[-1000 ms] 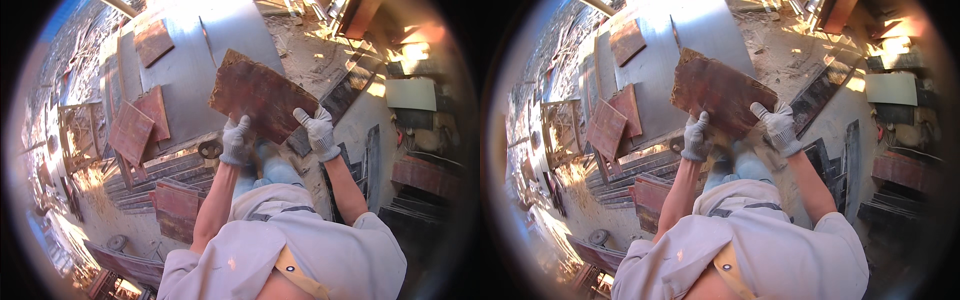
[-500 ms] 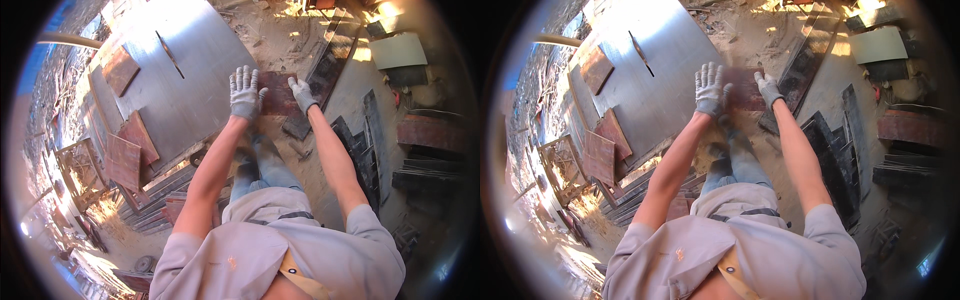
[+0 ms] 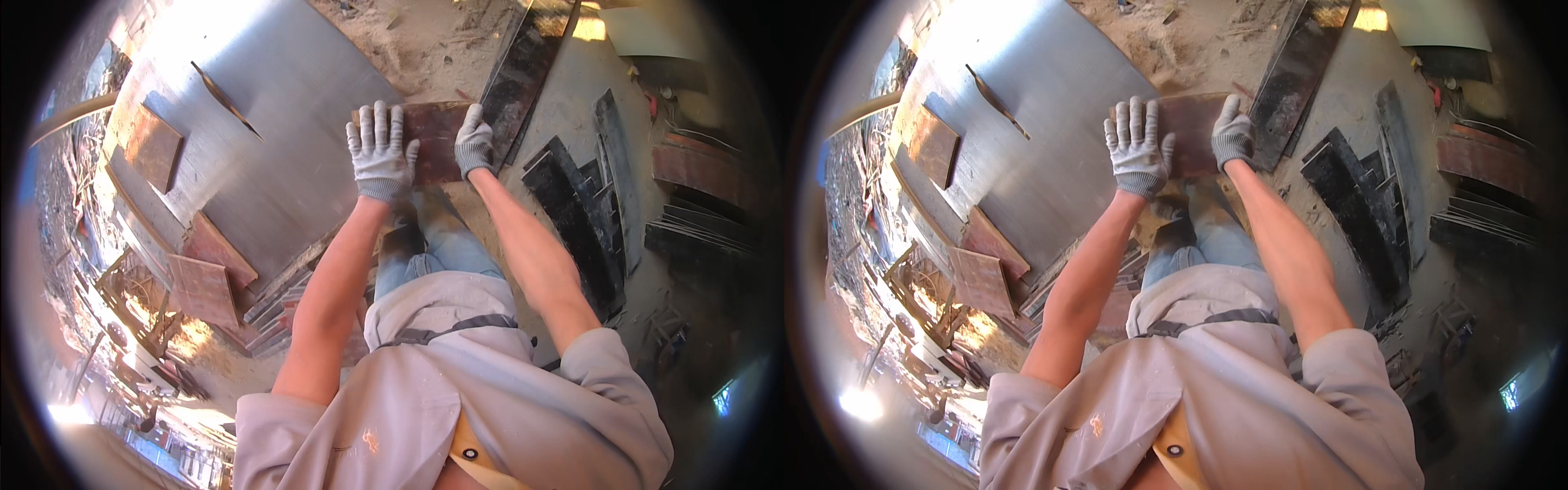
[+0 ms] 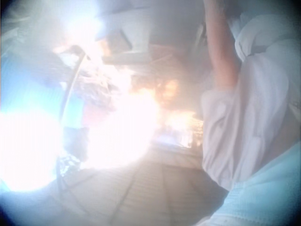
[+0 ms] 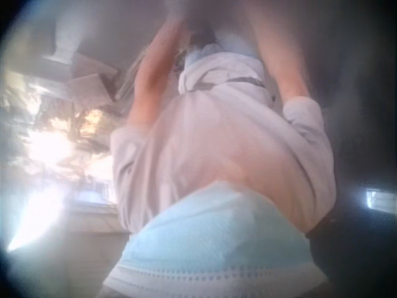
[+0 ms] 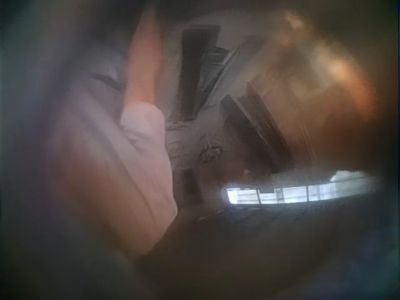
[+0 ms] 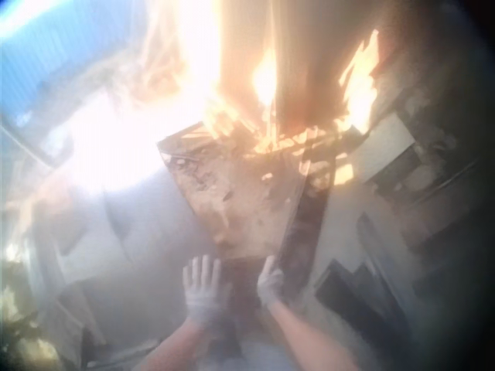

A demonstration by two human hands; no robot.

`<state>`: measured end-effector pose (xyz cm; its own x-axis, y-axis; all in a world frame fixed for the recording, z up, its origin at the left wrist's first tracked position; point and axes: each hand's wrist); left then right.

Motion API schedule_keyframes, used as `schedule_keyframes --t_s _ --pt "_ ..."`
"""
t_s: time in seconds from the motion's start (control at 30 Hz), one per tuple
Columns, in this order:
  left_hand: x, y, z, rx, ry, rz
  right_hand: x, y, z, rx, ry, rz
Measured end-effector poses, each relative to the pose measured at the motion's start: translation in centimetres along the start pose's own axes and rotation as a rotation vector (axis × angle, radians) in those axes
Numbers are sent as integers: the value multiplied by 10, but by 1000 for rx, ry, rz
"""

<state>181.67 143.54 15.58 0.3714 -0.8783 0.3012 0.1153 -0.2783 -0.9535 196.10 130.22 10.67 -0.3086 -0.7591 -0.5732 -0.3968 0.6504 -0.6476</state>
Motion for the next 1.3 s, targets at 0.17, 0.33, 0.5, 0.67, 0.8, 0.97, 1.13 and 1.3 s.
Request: schedule_keyframes --t_s 0.17,0.33,0.5,0.67,0.8,0.97,1.13,1.3 --pt "0 10 5 -170 -4 47 -19 -17 24 -12 -66 -347" --pt "-4 21 40 -101 -31 -23 -44 -11 61 -61 -105 -438" --pt "-7 9 60 -20 -18 -14 -58 -12 69 -121 -117 -333" --pt "4 -5 44 19 -52 22 -65 -21 63 -161 -168 -392" --pt "9 -7 23 69 -60 -4 -48 -31 55 -152 -241 -351" --pt "-4 -36 -35 432 -355 -178 -45 -27 0 -179 -155 -159" --pt "-49 -75 -120 382 -818 -368 -96 33 -97 -287 -583 -106" --pt "-139 -75 -141 526 -865 -300 -105 61 -137 -423 -1207 -645"
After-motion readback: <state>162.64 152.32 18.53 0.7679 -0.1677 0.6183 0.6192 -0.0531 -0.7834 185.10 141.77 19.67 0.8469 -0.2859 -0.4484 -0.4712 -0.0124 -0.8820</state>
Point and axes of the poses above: each hand's wrist, its own z-axis towards the middle knuckle, its own y-axis out of the palm, x = y × z, and after that the axes turned 5 degrees about -x, right-handed
